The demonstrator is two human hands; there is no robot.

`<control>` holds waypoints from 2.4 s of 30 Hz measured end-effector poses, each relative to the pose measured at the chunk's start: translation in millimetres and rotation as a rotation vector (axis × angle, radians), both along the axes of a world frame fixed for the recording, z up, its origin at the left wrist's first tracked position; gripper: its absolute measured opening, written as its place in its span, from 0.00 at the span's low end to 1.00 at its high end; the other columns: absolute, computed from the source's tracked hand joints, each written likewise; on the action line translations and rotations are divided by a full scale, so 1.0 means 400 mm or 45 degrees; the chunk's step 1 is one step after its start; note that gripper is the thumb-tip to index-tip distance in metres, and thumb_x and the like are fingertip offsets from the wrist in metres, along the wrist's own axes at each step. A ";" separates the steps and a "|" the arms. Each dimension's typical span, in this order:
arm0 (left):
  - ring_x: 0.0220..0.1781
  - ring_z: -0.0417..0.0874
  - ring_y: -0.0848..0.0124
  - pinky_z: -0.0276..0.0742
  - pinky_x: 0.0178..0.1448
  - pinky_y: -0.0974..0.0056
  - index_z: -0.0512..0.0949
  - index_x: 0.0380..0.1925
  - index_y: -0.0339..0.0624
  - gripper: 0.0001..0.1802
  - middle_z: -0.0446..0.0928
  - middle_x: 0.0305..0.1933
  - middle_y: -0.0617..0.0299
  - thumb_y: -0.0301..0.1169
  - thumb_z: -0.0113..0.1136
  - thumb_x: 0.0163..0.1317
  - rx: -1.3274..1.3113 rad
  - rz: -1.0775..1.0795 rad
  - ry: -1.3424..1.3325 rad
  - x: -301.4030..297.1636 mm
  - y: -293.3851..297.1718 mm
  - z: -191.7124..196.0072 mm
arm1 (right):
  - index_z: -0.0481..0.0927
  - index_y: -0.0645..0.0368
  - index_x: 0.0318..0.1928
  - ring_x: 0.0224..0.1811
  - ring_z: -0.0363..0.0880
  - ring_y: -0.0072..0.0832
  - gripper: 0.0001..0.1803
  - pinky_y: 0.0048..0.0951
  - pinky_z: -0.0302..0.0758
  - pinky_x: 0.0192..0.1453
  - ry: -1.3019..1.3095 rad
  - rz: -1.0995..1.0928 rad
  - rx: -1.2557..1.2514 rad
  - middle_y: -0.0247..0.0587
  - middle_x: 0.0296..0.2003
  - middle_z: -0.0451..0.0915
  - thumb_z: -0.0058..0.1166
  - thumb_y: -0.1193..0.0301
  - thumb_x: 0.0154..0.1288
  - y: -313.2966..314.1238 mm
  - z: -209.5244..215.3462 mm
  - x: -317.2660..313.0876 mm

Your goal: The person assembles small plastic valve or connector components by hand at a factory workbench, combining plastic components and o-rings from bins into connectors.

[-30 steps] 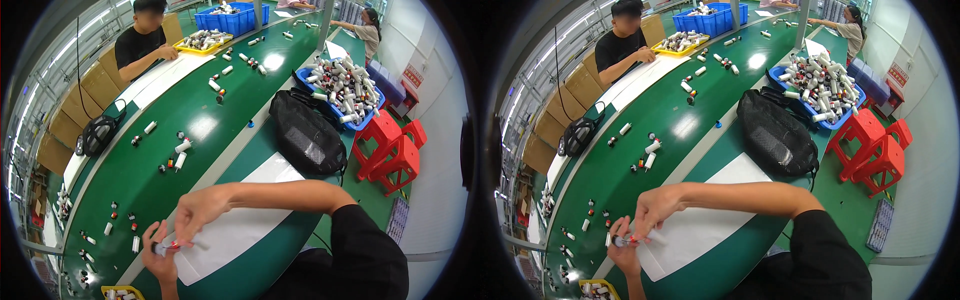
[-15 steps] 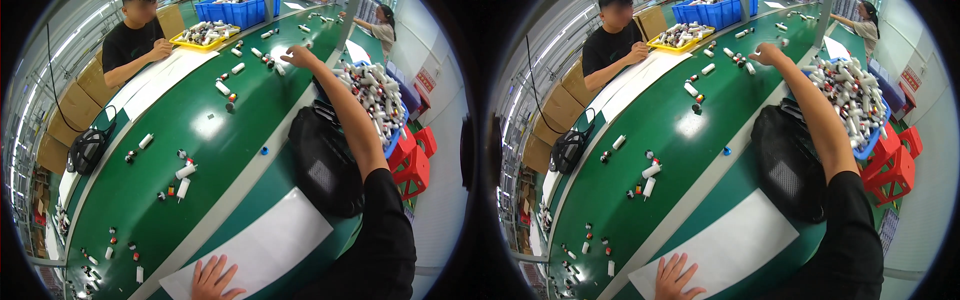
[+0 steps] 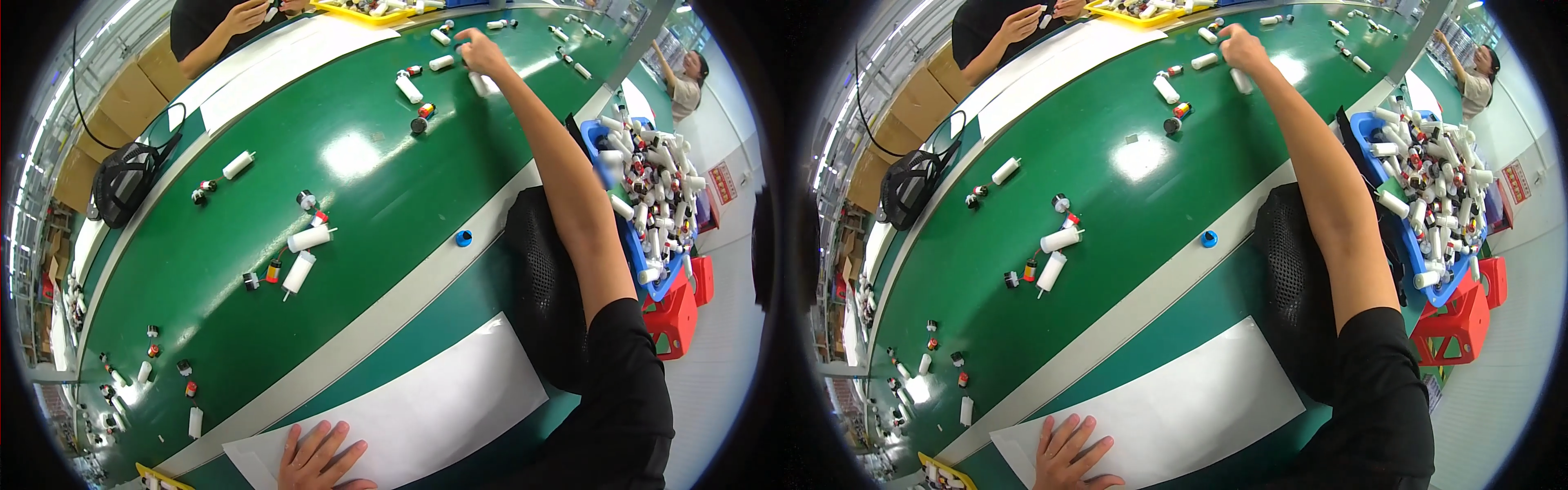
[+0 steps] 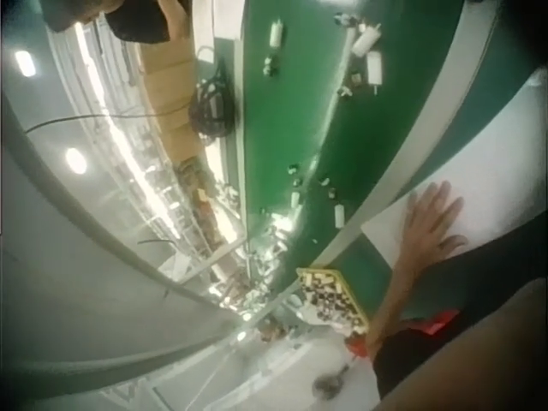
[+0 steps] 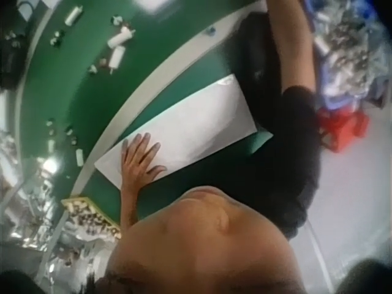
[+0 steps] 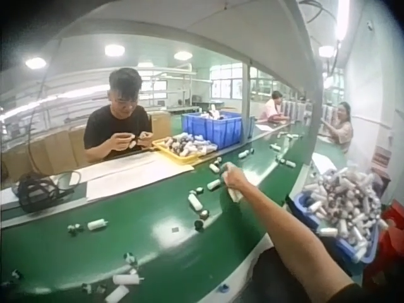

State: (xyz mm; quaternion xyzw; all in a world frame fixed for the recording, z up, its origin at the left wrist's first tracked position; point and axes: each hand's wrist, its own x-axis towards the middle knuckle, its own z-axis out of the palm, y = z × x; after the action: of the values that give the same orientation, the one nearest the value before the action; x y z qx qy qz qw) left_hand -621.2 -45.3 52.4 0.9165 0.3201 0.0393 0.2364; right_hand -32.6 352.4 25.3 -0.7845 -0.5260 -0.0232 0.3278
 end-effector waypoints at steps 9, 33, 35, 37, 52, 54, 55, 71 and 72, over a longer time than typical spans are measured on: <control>0.74 0.65 0.53 0.51 0.76 0.39 0.77 0.61 0.49 0.34 0.68 0.71 0.53 0.54 0.65 0.59 -0.004 0.039 -0.058 -0.003 -0.001 0.013 | 0.85 0.55 0.49 0.53 0.81 0.42 0.50 0.45 0.77 0.58 -0.407 0.126 -0.663 0.53 0.49 0.82 0.42 0.22 0.50 0.102 0.033 -0.229; 0.77 0.57 0.44 0.47 0.76 0.36 0.70 0.67 0.43 0.37 0.60 0.75 0.46 0.41 0.67 0.58 0.108 -0.054 -0.015 -0.010 -0.090 0.068 | 0.81 0.58 0.36 0.45 0.81 0.51 0.13 0.46 0.78 0.49 -0.031 0.424 -0.103 0.53 0.40 0.80 0.62 0.66 0.50 -0.546 0.291 -0.243; 0.77 0.56 0.44 0.46 0.77 0.36 0.70 0.67 0.43 0.37 0.60 0.75 0.46 0.37 0.68 0.57 0.088 -0.034 -0.044 -0.002 -0.111 0.068 | 0.80 0.61 0.33 0.40 0.82 0.48 0.13 0.44 0.79 0.46 -0.091 0.383 0.087 0.51 0.34 0.83 0.61 0.66 0.48 -0.623 0.401 -0.131; 0.77 0.56 0.44 0.46 0.77 0.36 0.70 0.67 0.43 0.37 0.60 0.75 0.46 0.37 0.68 0.56 0.123 -0.035 -0.099 0.005 -0.125 0.068 | 0.80 0.61 0.35 0.39 0.82 0.47 0.15 0.43 0.78 0.45 -0.155 0.325 0.185 0.51 0.35 0.82 0.64 0.64 0.49 -0.702 0.512 -0.019; 0.75 0.62 0.49 0.47 0.76 0.38 0.78 0.60 0.48 0.33 0.67 0.71 0.46 0.53 0.66 0.59 0.127 0.104 -0.108 -0.042 -0.115 0.036 | 0.73 0.61 0.61 0.59 0.77 0.50 0.31 0.42 0.72 0.63 -0.317 -0.112 -0.414 0.60 0.55 0.78 0.54 0.50 0.68 -1.050 0.469 0.302; 0.74 0.63 0.50 0.49 0.76 0.41 0.78 0.60 0.47 0.31 0.67 0.71 0.47 0.49 0.67 0.59 0.156 0.076 -0.194 -0.052 -0.111 0.033 | 0.71 0.58 0.66 0.56 0.79 0.52 0.35 0.44 0.73 0.63 -0.395 -0.151 -0.496 0.60 0.55 0.79 0.52 0.46 0.69 -1.023 0.501 0.288; 0.74 0.63 0.50 0.49 0.76 0.41 0.78 0.60 0.47 0.31 0.67 0.71 0.47 0.49 0.67 0.59 0.132 0.158 -0.176 -0.057 -0.111 0.034 | 0.71 0.52 0.66 0.54 0.81 0.51 0.36 0.45 0.76 0.58 -0.500 -0.303 -0.555 0.59 0.52 0.81 0.49 0.41 0.68 -1.015 0.523 0.269; 0.68 0.71 0.60 0.59 0.73 0.50 0.80 0.57 0.48 0.25 0.73 0.67 0.57 0.42 0.68 0.60 0.105 0.110 -0.457 -0.100 -0.054 0.028 | 0.84 0.55 0.44 0.57 0.74 0.44 0.13 0.46 0.71 0.56 -0.760 0.874 -0.264 0.42 0.52 0.78 0.57 0.61 0.67 -0.477 0.091 -0.832; 0.68 0.71 0.60 0.59 0.73 0.50 0.80 0.57 0.48 0.25 0.73 0.67 0.57 0.42 0.68 0.60 0.110 0.118 -0.458 -0.105 -0.048 0.023 | 0.85 0.54 0.41 0.56 0.73 0.44 0.12 0.46 0.70 0.53 -1.018 0.826 -0.337 0.40 0.51 0.78 0.57 0.61 0.67 -0.467 0.093 -0.850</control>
State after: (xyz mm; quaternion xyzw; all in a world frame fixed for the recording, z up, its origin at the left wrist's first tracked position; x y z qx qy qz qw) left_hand -663.3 -64.6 61.7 0.8884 0.3124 0.2271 0.2481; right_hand -372.5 165.6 62.7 -0.5461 -0.8239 -0.1512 -0.0096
